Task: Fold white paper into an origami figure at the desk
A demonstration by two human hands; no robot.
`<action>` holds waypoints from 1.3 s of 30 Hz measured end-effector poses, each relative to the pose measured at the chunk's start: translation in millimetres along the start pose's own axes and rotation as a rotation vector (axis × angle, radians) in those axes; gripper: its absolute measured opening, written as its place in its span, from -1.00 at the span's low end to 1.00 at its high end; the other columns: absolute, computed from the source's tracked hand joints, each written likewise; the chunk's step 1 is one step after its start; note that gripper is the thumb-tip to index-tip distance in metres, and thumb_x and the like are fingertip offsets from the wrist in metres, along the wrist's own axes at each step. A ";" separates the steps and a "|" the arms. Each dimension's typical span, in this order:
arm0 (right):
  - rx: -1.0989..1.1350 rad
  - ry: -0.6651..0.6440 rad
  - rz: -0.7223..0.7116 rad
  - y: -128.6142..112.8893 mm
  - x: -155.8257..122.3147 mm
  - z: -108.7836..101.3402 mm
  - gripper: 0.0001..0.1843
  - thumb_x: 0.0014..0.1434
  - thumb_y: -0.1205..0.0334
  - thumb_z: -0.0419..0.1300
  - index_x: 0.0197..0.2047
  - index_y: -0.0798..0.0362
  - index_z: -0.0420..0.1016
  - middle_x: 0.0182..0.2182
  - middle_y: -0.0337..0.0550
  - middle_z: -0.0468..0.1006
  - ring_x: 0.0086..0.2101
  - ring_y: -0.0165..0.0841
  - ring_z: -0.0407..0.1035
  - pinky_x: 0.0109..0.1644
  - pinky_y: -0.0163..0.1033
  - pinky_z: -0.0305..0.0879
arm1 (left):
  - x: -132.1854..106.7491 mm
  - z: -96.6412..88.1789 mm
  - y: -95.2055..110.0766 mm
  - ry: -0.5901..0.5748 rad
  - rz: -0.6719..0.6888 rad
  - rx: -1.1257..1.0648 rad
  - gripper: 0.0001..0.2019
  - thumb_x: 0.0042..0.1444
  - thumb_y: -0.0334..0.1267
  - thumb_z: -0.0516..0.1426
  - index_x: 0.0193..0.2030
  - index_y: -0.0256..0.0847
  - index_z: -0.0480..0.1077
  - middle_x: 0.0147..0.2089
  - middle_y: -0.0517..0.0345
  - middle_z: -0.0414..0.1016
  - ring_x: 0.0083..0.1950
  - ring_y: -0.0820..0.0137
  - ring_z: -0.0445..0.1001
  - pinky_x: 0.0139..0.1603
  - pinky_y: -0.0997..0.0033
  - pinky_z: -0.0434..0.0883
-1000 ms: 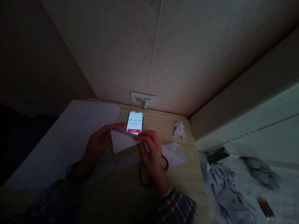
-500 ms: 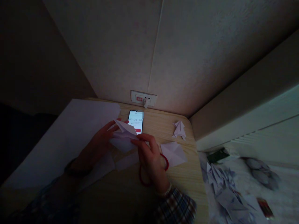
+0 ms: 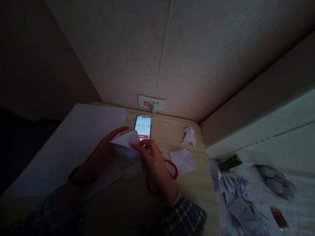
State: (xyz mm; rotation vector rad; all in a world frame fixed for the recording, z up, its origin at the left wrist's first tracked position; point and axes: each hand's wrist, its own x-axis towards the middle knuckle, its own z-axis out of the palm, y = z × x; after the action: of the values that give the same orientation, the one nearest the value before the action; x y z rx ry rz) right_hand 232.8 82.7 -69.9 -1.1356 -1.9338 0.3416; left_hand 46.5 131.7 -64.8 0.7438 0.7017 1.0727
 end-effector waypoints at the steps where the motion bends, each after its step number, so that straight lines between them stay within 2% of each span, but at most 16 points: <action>1: 0.015 0.006 -0.008 0.4 0.7 0.6 -0.26 0.15 0.63 -0.01 0.25 -0.25 0.37 -0.07 -0.15 0.39 -0.10 -0.31 0.40 -0.06 -0.22 0.48 | -0.3 0.5 0.5 -0.020 -0.007 0.006 -0.44 -0.12 -0.04 0.44 0.05 -0.16 0.54 -0.11 0.04 0.67 -0.21 0.27 0.61 -0.23 0.44 0.49; 4: 0.062 0.020 -0.011 1.6 2.7 1.9 -0.25 0.17 0.62 0.00 0.27 -0.30 0.35 -0.05 -0.15 0.40 -0.07 -0.32 0.41 -0.03 -0.23 0.47 | -2.0 0.8 1.2 -0.085 -0.019 -0.003 -0.31 -0.19 0.12 0.43 0.09 -0.13 0.52 -0.03 -0.01 0.66 -0.14 0.18 0.62 -0.16 0.36 0.51; 8: 0.083 0.002 0.034 3.7 0.4 1.6 -0.26 0.18 0.61 0.03 0.28 -0.31 0.36 -0.02 -0.14 0.41 -0.04 -0.30 0.40 0.00 -0.20 0.46 | -3.9 1.9 2.7 -0.110 -0.024 -0.032 -0.17 -0.27 0.13 0.46 0.19 -0.10 0.45 0.05 -0.05 0.63 -0.02 0.10 0.61 -0.03 0.27 0.52; 11: 0.080 -0.017 0.056 5.7 -2.1 1.5 -0.29 0.18 0.60 0.06 0.26 -0.27 0.38 -0.01 -0.13 0.40 -0.04 -0.29 0.39 0.02 -0.18 0.45 | -3.7 5.0 5.0 -0.021 -0.050 0.015 -0.09 -0.30 0.05 0.48 0.25 -0.14 0.39 -0.07 -0.02 0.67 -0.16 0.17 0.63 -0.16 0.35 0.53; 15: 0.120 -0.026 0.022 7.1 1.1 0.7 -0.33 0.22 0.60 -0.01 0.23 -0.24 0.40 -0.02 -0.13 0.43 -0.03 -0.30 0.40 0.02 -0.20 0.45 | -2.4 8.9 6.9 0.151 -0.062 0.225 -0.27 -0.15 -0.18 0.42 0.22 -0.15 0.39 -0.38 0.21 0.62 -0.46 0.38 0.50 -0.44 0.52 0.42; 18: 0.197 -0.008 0.007 5.6 6.5 -3.3 -0.43 0.29 0.55 -0.05 0.19 -0.20 0.41 -0.04 -0.12 0.45 -0.02 -0.31 0.41 0.05 -0.18 0.44 | -2.1 9.5 6.9 0.197 -0.001 0.362 -0.41 -0.09 -0.21 0.38 0.15 -0.13 0.44 -0.38 0.25 0.59 -0.47 0.40 0.47 -0.48 0.53 0.39; 21: 0.276 0.002 0.041 2.9 10.4 -7.3 -0.59 0.36 0.41 0.00 0.13 -0.17 0.46 -0.03 -0.11 0.47 0.00 -0.28 0.41 0.08 -0.14 0.41 | -2.4 9.3 6.8 0.225 0.029 0.417 -0.43 -0.07 -0.20 0.36 0.13 -0.13 0.43 -0.41 0.26 0.58 -0.50 0.38 0.46 -0.53 0.51 0.37; 23: 0.340 -0.011 0.097 1.6 11.7 -6.6 -0.68 0.35 0.29 0.10 0.13 -0.15 0.44 0.02 -0.09 0.44 -0.04 -0.26 0.42 0.07 -0.11 0.41 | -2.9 10.4 7.4 0.245 0.051 0.446 -0.43 -0.06 -0.19 0.34 0.14 -0.13 0.41 -0.43 0.25 0.58 -0.51 0.35 0.47 -0.54 0.49 0.38; 25: 0.411 -0.012 0.199 1.5 12.3 -2.4 -0.61 0.27 0.24 0.23 0.15 -0.15 0.38 0.05 -0.09 0.41 -0.16 -0.31 0.44 -0.01 -0.14 0.44 | -3.6 12.8 8.3 0.269 0.103 0.484 -0.46 -0.06 -0.21 0.32 0.12 -0.15 0.42 -0.36 0.21 0.61 -0.45 0.32 0.52 -0.51 0.46 0.42; 28: 0.524 -0.011 0.381 2.9 12.6 6.5 -0.53 0.18 0.31 0.31 0.12 -0.14 0.32 -0.09 -0.18 0.46 -0.30 -0.38 0.42 -0.16 -0.23 0.45 | -4.2 17.1 9.0 0.312 0.175 0.513 -0.44 -0.10 -0.26 0.33 0.11 -0.19 0.41 -0.28 0.15 0.63 -0.38 0.30 0.56 -0.46 0.44 0.46; 32: 0.684 0.077 0.498 3.6 12.8 13.6 -0.59 0.12 0.33 0.34 0.00 -0.13 0.34 -0.28 -0.28 0.49 -0.27 -0.37 0.44 -0.15 -0.26 0.43 | -3.3 17.6 6.0 0.350 0.149 0.402 -0.22 -0.25 -0.30 0.39 0.22 -0.21 0.32 -0.41 0.26 0.58 -0.49 0.35 0.50 -0.51 0.46 0.43; 34: 0.722 0.142 0.519 3.0 12.8 14.6 -0.61 0.09 0.33 0.36 -0.07 -0.12 0.34 -0.30 -0.30 0.49 -0.28 -0.38 0.44 -0.15 -0.28 0.43 | -2.3 15.5 3.0 0.328 0.096 0.340 -0.25 -0.29 -0.30 0.42 0.15 -0.20 0.38 -0.42 0.27 0.58 -0.47 0.36 0.51 -0.49 0.46 0.44; 37: 0.715 0.188 0.514 2.1 13.0 14.1 -0.64 0.07 0.34 0.37 -0.13 -0.11 0.34 -0.32 -0.32 0.48 -0.29 -0.40 0.43 -0.17 -0.30 0.42 | -1.6 12.0 -1.6 0.296 0.020 0.280 -0.51 -0.31 -0.25 0.45 -0.16 -0.23 0.50 -0.38 0.20 0.62 -0.40 0.35 0.55 -0.38 0.45 0.47; 39: 0.703 0.182 0.492 1.8 13.2 12.0 -0.65 0.07 0.33 0.37 -0.14 -0.10 0.35 -0.31 -0.31 0.49 -0.29 -0.40 0.44 -0.17 -0.30 0.42 | -1.6 10.4 -3.3 0.300 -0.028 0.256 -0.61 -0.31 -0.20 0.46 -0.31 -0.26 0.52 -0.37 0.15 0.64 -0.39 0.34 0.56 -0.35 0.43 0.48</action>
State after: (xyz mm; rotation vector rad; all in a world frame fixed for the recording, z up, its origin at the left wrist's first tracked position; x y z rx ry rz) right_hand 221.5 96.5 -71.3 -1.0851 -1.1902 1.0478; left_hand 56.0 127.3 -61.3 0.7959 1.1182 1.0924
